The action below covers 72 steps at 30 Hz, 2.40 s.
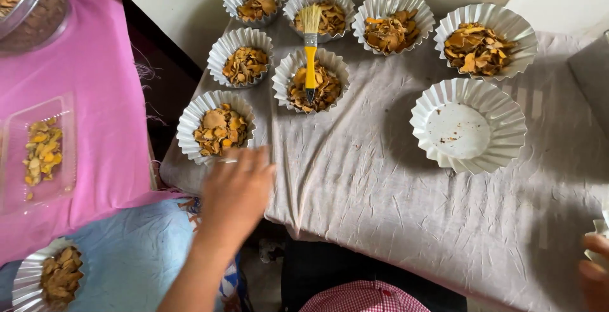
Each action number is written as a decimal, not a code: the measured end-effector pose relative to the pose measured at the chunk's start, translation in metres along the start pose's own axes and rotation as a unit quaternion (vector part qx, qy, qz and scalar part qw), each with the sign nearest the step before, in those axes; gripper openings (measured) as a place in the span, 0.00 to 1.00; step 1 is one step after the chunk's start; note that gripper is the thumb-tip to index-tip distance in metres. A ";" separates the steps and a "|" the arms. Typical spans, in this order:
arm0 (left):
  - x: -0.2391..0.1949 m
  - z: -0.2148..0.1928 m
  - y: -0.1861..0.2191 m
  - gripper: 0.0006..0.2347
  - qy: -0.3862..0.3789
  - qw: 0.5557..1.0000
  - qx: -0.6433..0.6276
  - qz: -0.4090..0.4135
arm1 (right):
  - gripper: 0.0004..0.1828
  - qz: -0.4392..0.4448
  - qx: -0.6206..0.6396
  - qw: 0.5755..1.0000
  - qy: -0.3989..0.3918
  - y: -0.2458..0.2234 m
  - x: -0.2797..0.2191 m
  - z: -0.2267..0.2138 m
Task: The person organizes pieces of dried food into fluted paper liners and then places the liners into plastic bags by hand.
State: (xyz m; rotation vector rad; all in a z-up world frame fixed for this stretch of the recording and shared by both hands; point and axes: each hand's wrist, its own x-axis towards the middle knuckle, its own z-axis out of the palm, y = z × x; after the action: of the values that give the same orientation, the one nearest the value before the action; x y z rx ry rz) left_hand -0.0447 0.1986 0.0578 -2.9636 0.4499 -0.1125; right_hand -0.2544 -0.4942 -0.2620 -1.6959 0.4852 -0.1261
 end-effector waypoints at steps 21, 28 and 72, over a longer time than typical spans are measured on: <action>-0.051 -0.004 0.039 0.09 0.259 0.916 -0.032 0.306 | 0.21 -0.281 -0.709 0.646 0.018 -0.344 -0.016 0.262; 0.034 0.020 0.111 0.04 0.317 0.863 -0.023 0.392 | 0.19 -0.224 -0.709 0.669 0.011 -0.338 -0.025 0.245; -0.293 0.202 -0.393 0.32 0.106 0.976 0.132 -0.136 | 0.20 -0.433 -0.381 0.815 0.063 -0.300 -0.033 0.249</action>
State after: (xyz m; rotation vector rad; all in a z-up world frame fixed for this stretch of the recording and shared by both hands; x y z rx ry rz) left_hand -0.1906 0.6844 -0.0976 -2.7407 0.0415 -0.4825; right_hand -0.1231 -0.2211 -0.0144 -2.6150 -0.2458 -0.7984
